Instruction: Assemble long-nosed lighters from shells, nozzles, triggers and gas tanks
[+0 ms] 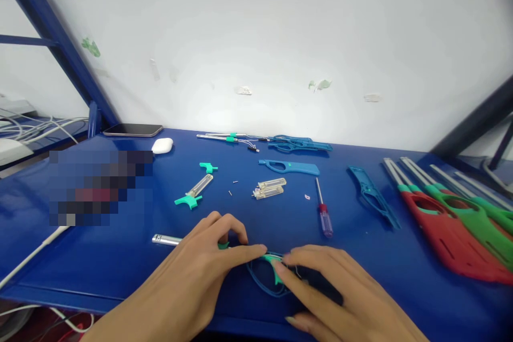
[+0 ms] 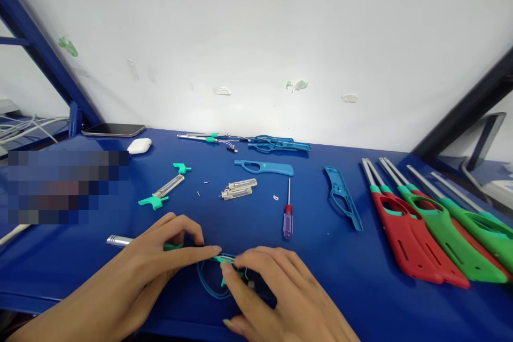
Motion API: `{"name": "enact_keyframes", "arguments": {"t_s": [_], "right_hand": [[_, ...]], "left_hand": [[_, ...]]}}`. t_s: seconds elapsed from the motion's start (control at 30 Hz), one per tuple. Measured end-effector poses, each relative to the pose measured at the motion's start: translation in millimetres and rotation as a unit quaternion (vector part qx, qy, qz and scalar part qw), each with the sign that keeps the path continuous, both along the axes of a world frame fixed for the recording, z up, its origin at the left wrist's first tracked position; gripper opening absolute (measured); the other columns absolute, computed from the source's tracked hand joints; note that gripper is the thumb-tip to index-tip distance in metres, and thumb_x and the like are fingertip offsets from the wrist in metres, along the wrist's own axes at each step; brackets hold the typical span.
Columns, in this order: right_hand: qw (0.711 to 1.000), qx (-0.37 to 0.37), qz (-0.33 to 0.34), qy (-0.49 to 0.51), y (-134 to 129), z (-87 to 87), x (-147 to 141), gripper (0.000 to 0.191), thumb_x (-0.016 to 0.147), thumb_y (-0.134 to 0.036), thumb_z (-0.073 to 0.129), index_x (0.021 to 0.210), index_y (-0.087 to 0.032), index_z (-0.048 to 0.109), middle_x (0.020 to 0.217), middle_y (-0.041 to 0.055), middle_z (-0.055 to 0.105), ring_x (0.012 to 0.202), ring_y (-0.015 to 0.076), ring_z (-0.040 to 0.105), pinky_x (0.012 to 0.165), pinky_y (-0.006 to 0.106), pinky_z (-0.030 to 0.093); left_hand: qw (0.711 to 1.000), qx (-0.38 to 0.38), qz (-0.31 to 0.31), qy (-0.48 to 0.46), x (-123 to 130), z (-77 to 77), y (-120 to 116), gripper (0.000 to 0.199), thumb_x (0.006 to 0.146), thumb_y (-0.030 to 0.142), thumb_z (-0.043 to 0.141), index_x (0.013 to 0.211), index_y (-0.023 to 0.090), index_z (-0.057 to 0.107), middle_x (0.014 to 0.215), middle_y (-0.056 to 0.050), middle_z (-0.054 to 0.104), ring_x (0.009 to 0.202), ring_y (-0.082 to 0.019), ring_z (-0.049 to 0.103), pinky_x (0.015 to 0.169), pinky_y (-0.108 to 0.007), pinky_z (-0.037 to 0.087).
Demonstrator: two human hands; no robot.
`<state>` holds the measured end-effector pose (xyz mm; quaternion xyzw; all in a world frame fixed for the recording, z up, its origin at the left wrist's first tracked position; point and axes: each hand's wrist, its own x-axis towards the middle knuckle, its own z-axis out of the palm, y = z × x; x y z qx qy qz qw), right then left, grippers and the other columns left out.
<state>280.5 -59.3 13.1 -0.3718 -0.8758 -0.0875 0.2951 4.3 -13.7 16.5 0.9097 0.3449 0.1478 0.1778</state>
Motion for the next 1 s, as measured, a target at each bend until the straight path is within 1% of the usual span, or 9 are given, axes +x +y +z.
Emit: {"name": "enact_keyframes", "arguments": {"t_s": [0.13,0.2,0.4,0.57,0.7,0.77,0.87,0.93,1.0], "right_hand": [[1.0,-0.031,0.0,-0.005,-2,-4.7,3,0.032,0.11,-0.037,0.05,0.135,-0.026,0.067,0.112,0.0044,0.076,0.105,0.0115,0.074,0.093,0.017,0.058],[1.0,-0.02,-0.008,-0.005,-2,-3.2,2,0.033,0.11,-0.039,0.049,0.134,-0.027,0.069,0.114,0.0045,0.076,0.106,0.0119,0.074,0.093,0.018,0.059],[1.0,0.016,-0.003,-0.023,2,5.1,0,0.034,0.11,-0.043,0.05,0.129,-0.027,0.072,0.113,0.0008,0.08,0.106,0.0127,0.075,0.097,0.021,0.059],[0.998,-0.001,-0.006,-0.055,1,-2.2,6,0.038,0.108,-0.044,0.054,0.14,-0.028,0.066,0.126,0.0045,0.076,0.114,0.0154,0.073,0.101,0.024,0.058],[0.997,0.008,-0.012,-0.076,0,-3.6,10,0.039,0.108,-0.045,0.054,0.142,-0.03,0.065,0.131,0.0049,0.074,0.116,0.0177,0.073,0.1,0.027,0.06],[0.996,0.027,-0.019,-0.079,1,1.4,11,0.038,0.108,-0.047,0.053,0.139,-0.031,0.066,0.128,0.0043,0.075,0.112,0.0182,0.074,0.096,0.028,0.061],[0.994,0.084,-0.025,-0.07,5,14.9,13,0.033,0.11,-0.044,0.049,0.126,-0.03,0.073,0.118,0.0044,0.078,0.105,0.0184,0.075,0.09,0.029,0.062],[0.991,0.109,-0.023,-0.078,9,26.1,16,0.035,0.112,-0.039,0.043,0.116,-0.028,0.076,0.112,0.0041,0.078,0.103,0.0188,0.075,0.088,0.03,0.061],[0.991,0.097,-0.028,-0.092,15,37.2,20,0.038,0.112,-0.036,0.039,0.111,-0.029,0.076,0.111,0.0031,0.077,0.104,0.0195,0.073,0.088,0.032,0.059]], "left_hand": [[1.0,-0.002,0.005,0.01,-1,-0.8,0,0.086,0.094,-0.01,0.028,0.156,0.049,0.038,0.137,-0.001,0.048,0.126,-0.018,0.053,0.117,-0.044,0.042],[1.0,-0.002,0.003,0.013,-1,-2.7,0,0.086,0.094,-0.01,0.028,0.158,0.047,0.035,0.14,-0.002,0.046,0.128,-0.018,0.052,0.12,-0.046,0.04],[1.0,0.007,0.008,-0.002,1,-0.6,-1,0.084,0.095,-0.009,0.03,0.154,0.05,0.042,0.134,0.0,0.05,0.122,-0.018,0.055,0.116,-0.043,0.045],[1.0,0.01,0.021,-0.004,2,3.5,-1,0.07,0.102,0.0,0.033,0.152,0.047,0.046,0.128,-0.001,0.055,0.113,-0.019,0.059,0.102,-0.037,0.055],[0.999,0.031,0.026,-0.008,3,3.5,-2,0.056,0.107,0.008,0.037,0.149,0.043,0.051,0.126,-0.002,0.057,0.109,-0.02,0.061,0.101,-0.039,0.056],[0.999,0.04,0.032,-0.009,4,2.8,-3,0.052,0.108,0.012,0.039,0.149,0.042,0.051,0.127,-0.001,0.058,0.111,-0.02,0.061,0.104,-0.039,0.054],[0.997,0.059,0.051,-0.021,4,1.9,-3,0.045,0.11,0.019,0.044,0.148,0.041,0.052,0.129,0.0,0.06,0.116,-0.019,0.061,0.109,-0.037,0.05],[0.993,0.086,0.079,-0.028,0,3.6,2,0.039,0.11,0.025,0.048,0.145,0.038,0.057,0.129,-0.001,0.063,0.116,-0.019,0.062,0.108,-0.036,0.05],[0.985,0.128,0.114,-0.02,-8,9.8,13,0.033,0.109,0.029,0.048,0.136,0.034,0.066,0.125,-0.003,0.066,0.113,-0.022,0.064,0.103,-0.037,0.051]]}}
